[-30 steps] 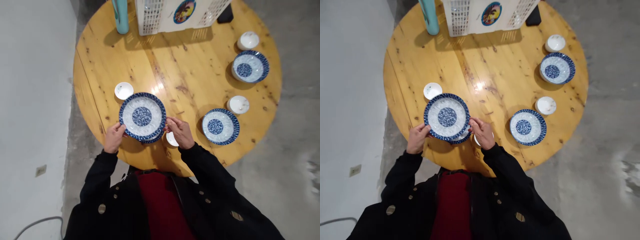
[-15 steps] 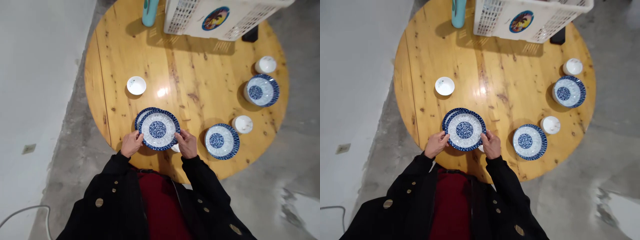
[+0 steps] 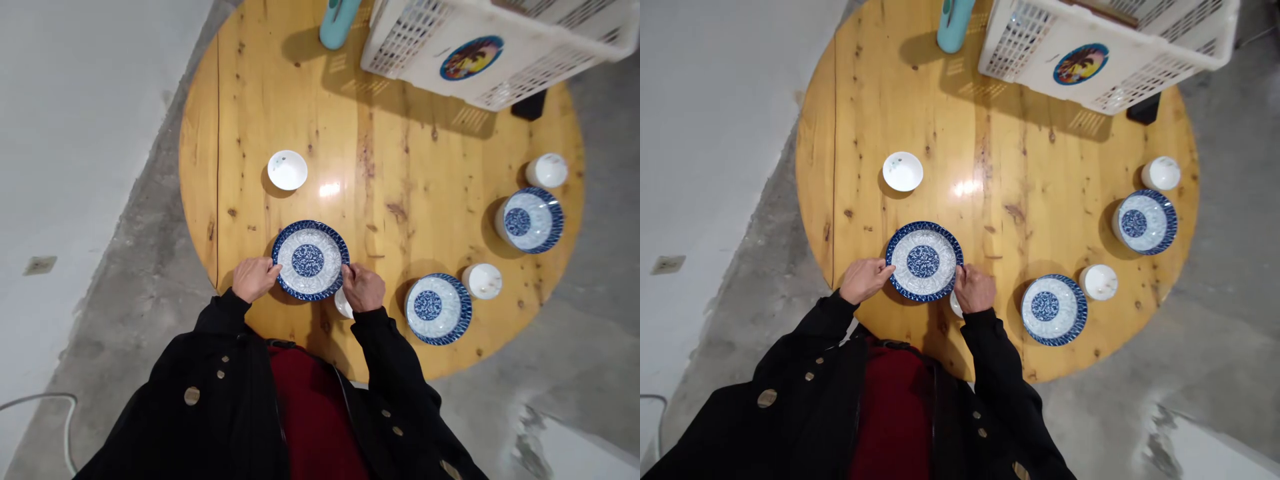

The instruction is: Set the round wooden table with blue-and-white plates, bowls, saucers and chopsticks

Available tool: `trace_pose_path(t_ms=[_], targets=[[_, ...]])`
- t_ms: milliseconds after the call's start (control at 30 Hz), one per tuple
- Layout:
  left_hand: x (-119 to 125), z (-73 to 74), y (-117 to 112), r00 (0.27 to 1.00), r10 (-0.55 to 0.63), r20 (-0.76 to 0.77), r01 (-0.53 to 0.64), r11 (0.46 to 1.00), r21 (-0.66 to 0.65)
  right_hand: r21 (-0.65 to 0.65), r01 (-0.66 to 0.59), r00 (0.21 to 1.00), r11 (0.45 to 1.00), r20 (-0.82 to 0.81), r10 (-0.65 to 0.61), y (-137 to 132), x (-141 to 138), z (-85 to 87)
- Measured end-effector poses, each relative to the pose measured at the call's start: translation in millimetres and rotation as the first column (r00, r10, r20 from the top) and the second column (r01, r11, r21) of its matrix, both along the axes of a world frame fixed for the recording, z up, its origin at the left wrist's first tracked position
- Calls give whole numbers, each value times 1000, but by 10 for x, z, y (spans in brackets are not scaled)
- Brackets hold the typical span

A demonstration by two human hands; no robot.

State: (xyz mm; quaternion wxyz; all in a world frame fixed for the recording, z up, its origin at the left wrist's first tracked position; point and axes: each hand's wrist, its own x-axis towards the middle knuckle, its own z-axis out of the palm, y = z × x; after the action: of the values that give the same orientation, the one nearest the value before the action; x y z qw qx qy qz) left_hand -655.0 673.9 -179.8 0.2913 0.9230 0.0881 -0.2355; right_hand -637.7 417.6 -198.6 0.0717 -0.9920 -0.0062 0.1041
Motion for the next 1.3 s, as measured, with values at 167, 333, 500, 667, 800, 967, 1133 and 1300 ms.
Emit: trace_pose_path(t_ms=[167,333,500,667,800,967,1133,1300], targets=[[60,32,18,996,-64,-61,69,993,94,-115,-54,998,992,-34,50,36,51,-5],[94,52,24,993,-83,-89,94,988,123,-162,-65,996,985,-76,53,66,79,-9],[101,71,69,993,-71,-91,82,989,126,-111,-79,994,991,-80,70,20,99,-23],[139,-23,145,999,-43,-11,43,999,-4,89,-23,992,996,-119,33,69,198,25],[227,-214,142,996,-1,90,19,981,-195,95,30,977,995,-215,-9,186,368,89],[352,-142,135,992,70,105,-39,963,-267,89,157,971,983,-198,-138,253,451,208],[411,325,190,985,69,157,-18,952,-307,281,251,968,926,-57,-245,289,189,466],[335,633,35,978,-14,209,79,950,-302,518,331,914,789,30,-404,158,-251,620]])
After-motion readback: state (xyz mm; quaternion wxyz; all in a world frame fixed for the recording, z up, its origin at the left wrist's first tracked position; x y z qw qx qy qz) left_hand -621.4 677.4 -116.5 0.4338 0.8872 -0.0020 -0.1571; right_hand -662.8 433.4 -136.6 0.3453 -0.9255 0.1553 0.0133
